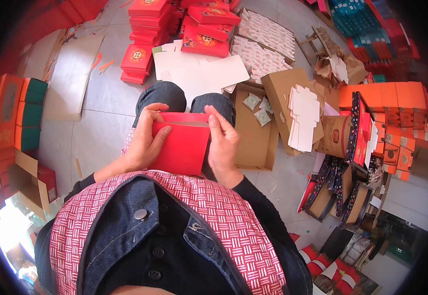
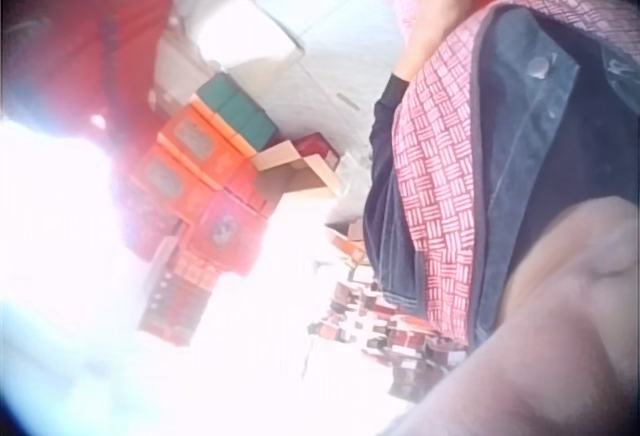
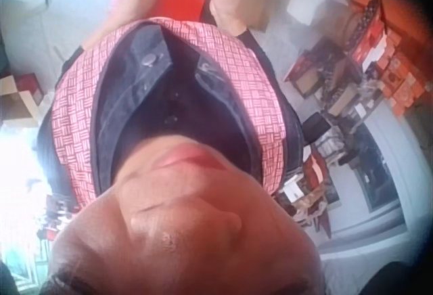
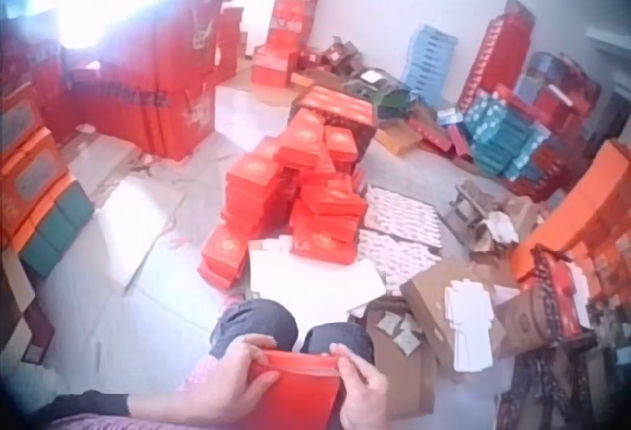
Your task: The person assembles small red pouches by inserting white paper inserts into them and folding the edges. The person handles the pouches one at a time, stacking the finished pouches on the floor.
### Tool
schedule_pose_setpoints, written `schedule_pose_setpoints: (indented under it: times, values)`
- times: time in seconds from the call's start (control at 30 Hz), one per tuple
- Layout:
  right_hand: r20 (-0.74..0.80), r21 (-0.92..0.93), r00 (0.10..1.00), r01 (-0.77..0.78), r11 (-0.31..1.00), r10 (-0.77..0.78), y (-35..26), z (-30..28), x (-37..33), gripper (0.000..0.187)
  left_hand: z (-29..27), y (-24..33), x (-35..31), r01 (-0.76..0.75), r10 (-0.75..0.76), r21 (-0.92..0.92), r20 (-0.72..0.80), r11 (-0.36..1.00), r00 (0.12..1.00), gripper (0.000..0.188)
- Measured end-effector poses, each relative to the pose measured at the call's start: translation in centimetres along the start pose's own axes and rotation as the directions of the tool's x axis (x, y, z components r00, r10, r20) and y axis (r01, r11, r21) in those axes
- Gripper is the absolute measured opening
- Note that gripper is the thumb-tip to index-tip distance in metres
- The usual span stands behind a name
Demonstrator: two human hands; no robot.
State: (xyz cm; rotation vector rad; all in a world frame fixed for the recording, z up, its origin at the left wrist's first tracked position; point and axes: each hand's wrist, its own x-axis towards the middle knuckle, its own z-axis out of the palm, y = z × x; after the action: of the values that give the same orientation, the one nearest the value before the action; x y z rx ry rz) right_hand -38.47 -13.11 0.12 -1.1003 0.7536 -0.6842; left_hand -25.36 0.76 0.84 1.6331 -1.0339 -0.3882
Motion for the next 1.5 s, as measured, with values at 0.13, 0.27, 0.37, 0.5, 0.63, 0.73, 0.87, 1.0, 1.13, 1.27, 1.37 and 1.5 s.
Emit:
schedule_pose_setpoints:
  times: [0.13,0.27,0.37,0.5,0.63,0.73,0.87,1.0,1.13,1.27,1.37,1.5]
  values:
    - [-0.016,-0.067,0.996,0.085,0.994,-0.087,0.4,1.2,-1.3,0.035,0.3,0.4,-0.3,0.014,-0.012,0.054,-0.040,0.998,0.999,0.025]
    - [0.048,-0.294,0.977,0.211,0.932,-0.206,0.4,1.1,-2.3,0.035,0.5,0.6,-0.5,0.043,-0.035,0.109,-0.067,0.993,0.997,0.023]
    - [0.095,-0.406,0.970,0.244,0.881,-0.226,0.8,0.7,-2.7,0.034,0.2,0.4,-0.5,0.062,-0.053,0.112,-0.077,0.992,0.996,0.024]
    - [0.088,-0.272,0.985,0.165,0.948,-0.146,0.4,-0.1,-1.8,0.029,0.1,0.4,-0.6,0.051,-0.048,0.060,-0.047,0.997,0.998,0.023]
    - [0.147,-0.273,0.959,0.276,0.921,-0.244,1.0,-0.3,-1.9,0.017,0.0,-0.1,-0.7,0.075,-0.089,-0.184,-0.067,0.980,0.994,0.024]
    - [0.140,-0.252,0.952,0.300,0.920,-0.272,1.1,-0.1,-1.9,0.008,-0.7,-0.6,-0.8,0.227,-0.243,-0.554,0.045,0.801,0.969,0.036]
    - [0.139,-0.274,0.953,0.297,0.915,-0.268,1.3,-0.3,-2.1,0.009,-1.0,-1.8,-1.1,0.225,-0.210,-0.629,0.099,0.744,0.973,0.036]
    - [0.160,-0.274,0.949,0.308,0.911,-0.272,1.5,-0.5,-1.7,0.009,-0.7,-2.4,-1.2,0.177,-0.147,-0.571,0.100,0.801,0.984,0.024]
    - [0.163,-0.278,0.947,0.313,0.908,-0.276,1.5,-0.2,-1.9,0.009,-1.5,-3.3,-0.9,0.159,-0.081,-0.551,0.164,0.819,0.983,0.017]
    - [0.185,-0.240,0.942,0.320,0.916,-0.280,1.7,-0.6,-1.7,0.010,-3.0,-6.4,0.4,0.374,0.057,-0.903,0.393,0.210,0.918,0.023]
    - [0.188,-0.162,0.959,0.244,0.956,-0.213,1.6,-0.7,-1.6,0.012,-3.1,-7.7,1.1,0.380,0.137,-0.898,0.415,0.222,0.900,0.024]
    - [0.232,-0.141,0.950,0.244,0.960,-0.207,1.9,-1.3,-1.6,0.012,-2.4,-8.0,2.1,0.364,0.228,-0.892,0.426,0.267,0.875,0.018]
